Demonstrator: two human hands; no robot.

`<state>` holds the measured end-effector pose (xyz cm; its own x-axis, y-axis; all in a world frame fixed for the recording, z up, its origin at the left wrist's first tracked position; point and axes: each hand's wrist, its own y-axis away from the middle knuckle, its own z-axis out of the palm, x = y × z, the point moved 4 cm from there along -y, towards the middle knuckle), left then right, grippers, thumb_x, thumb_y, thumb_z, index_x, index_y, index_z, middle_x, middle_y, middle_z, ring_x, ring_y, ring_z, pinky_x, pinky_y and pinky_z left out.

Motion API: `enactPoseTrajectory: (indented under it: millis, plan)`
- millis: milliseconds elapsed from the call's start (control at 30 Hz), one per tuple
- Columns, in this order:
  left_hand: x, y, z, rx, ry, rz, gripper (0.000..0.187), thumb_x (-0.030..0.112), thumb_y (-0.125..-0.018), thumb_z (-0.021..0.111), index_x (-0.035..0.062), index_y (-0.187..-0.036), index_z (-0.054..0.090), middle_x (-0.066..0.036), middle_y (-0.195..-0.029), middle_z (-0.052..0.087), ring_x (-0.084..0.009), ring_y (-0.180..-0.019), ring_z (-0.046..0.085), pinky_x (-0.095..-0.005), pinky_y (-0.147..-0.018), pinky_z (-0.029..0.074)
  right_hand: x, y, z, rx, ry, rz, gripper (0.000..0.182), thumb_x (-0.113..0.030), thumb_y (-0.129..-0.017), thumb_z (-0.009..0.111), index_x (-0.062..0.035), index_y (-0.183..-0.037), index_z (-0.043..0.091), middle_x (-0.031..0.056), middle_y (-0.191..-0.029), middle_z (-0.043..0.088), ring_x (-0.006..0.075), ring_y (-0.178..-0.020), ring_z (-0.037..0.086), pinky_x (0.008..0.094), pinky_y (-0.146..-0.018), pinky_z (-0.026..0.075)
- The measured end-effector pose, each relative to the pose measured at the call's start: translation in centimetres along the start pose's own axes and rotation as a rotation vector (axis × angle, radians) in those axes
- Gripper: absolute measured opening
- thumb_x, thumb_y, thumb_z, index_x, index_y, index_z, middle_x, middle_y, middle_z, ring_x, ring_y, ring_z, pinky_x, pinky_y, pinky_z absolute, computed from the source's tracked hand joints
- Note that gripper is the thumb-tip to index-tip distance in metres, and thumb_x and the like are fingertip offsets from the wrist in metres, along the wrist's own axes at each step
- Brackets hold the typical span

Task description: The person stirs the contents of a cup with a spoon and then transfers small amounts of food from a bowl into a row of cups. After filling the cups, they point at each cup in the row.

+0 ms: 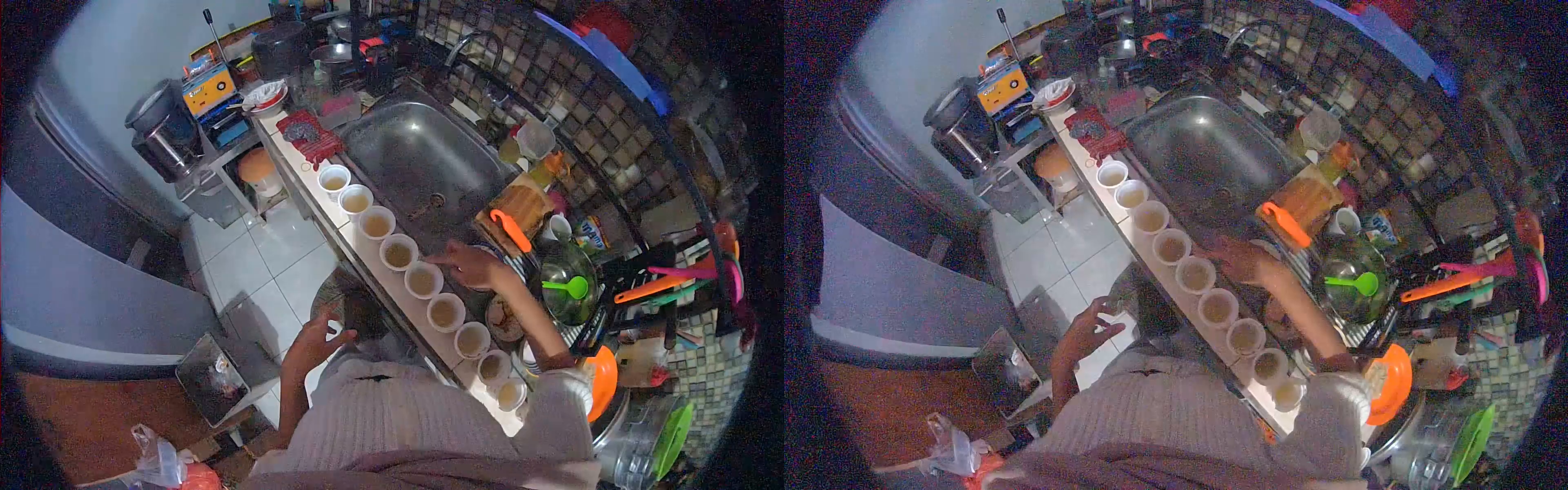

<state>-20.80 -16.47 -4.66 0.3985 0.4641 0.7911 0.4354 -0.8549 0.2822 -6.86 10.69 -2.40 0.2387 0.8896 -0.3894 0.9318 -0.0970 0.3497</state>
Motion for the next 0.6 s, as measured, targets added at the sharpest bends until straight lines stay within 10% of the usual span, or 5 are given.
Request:
enactPoseTrajectory:
  millis: [67, 167, 367, 600]
  plan:
    - [-0.3, -0.5, 0.1, -0.008, -0.003, 0.001, 0.060, 0.028, -0.073, 0.064, 0.0026, -0.119, 0.034, -0.016, -0.105, 0.052, -0.0247, -0.081, 0.059, -0.0351, -0.073, 0.047, -0.1, 0.4, 0.0, 0.177, -0.002, -0.091, 0.054, -0.002, -0.070, 0.045, -0.0238, -0.120, 0.043, 0.0132, -0.092, 0.043, 0.0293, -0.085, 0.049, 0.0370, -0.074, 0.041]
    - [-0.8, -1.2, 0.5, -0.022, 0.043, 0.037, 0.069, 0.040, -0.072, 0.062, 0.0009, -0.121, 0.032, -0.019, -0.103, 0.052, -0.0274, -0.085, 0.057, -0.0360, -0.072, 0.046, 0.2, 1.0, 0.0, 0.072, -0.055, 0.036, 0.053, -0.008, -0.073, 0.048, -0.0277, -0.121, 0.040, 0.0103, -0.121, 0.042, 0.0307, -0.110, 0.040, 0.0415, -0.091, 0.036]
    - [-0.7, -2.1, 1.0, -0.023, 0.074, -0.012, 0.068, 0.039, -0.072, 0.063, -0.0002, -0.119, 0.034, -0.020, -0.107, 0.051, -0.0298, -0.090, 0.056, -0.0366, -0.076, 0.044, 0.2, 3.5, -0.4, 0.169, -0.040, -0.063, 0.052, -0.002, -0.069, 0.048, -0.0211, -0.117, 0.046, 0.0150, -0.095, 0.046, 0.0311, -0.094, 0.047, 0.0407, -0.082, 0.039]
    - [-0.2, -2.8, 1.2, -0.042, 0.133, -0.054, 0.067, 0.041, -0.073, 0.061, 0.0027, -0.121, 0.035, -0.020, -0.107, 0.052, -0.0285, -0.092, 0.054, -0.0358, -0.079, 0.043, -1.0, 2.7, -1.0, 0.215, -0.076, 0.005, 0.054, 0.001, -0.069, 0.047, -0.0219, -0.118, 0.045, 0.0175, -0.101, 0.042, 0.0317, -0.093, 0.047, 0.0381, -0.080, 0.041]
